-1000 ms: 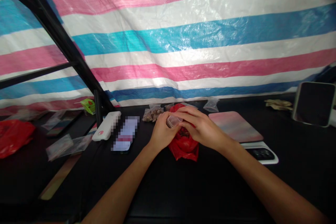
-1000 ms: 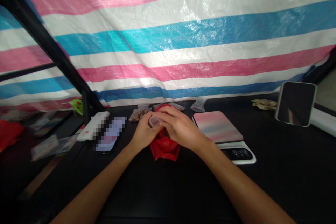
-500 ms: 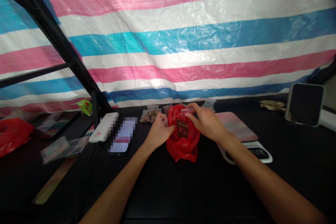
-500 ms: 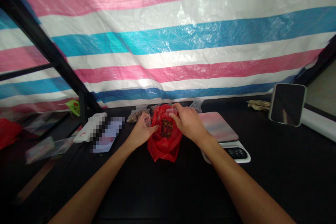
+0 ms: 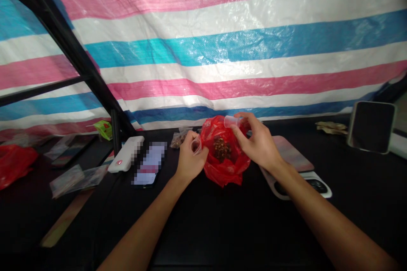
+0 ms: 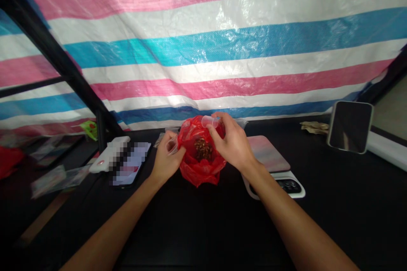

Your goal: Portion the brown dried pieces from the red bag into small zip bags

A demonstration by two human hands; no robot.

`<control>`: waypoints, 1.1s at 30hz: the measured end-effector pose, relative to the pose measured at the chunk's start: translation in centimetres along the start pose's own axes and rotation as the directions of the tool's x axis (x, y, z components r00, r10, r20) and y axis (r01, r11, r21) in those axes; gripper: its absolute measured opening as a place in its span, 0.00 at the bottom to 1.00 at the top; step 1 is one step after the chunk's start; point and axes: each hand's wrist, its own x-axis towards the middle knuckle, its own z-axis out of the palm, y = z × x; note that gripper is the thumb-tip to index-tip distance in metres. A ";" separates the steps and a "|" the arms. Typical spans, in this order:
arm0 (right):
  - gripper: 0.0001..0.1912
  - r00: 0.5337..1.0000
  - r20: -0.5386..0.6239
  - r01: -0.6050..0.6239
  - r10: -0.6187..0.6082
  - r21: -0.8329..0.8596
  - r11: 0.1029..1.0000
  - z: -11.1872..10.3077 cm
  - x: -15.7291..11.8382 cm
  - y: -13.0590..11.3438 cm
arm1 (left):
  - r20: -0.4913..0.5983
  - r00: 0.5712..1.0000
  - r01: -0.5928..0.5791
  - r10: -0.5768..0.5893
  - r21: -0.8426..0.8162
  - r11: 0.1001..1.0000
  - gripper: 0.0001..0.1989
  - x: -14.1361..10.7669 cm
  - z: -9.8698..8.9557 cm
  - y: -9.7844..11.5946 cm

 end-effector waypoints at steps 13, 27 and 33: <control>0.15 0.961 0.214 0.206 -0.176 -0.124 0.971 -0.3 0.0 0.2 | 0.049 0.979 0.188 -0.199 0.171 0.967 0.11 0.0 -0.4 -2.1; 0.17 0.840 0.532 0.212 -0.111 -0.133 0.968 0.1 -0.5 1.7 | 0.078 0.942 0.322 -0.327 0.075 0.944 0.11 0.3 -0.3 -3.1; 0.15 0.819 0.571 0.162 -0.054 -0.139 0.977 0.5 -1.0 1.2 | 0.105 0.912 0.401 -0.396 -0.030 0.916 0.11 0.4 0.0 -1.3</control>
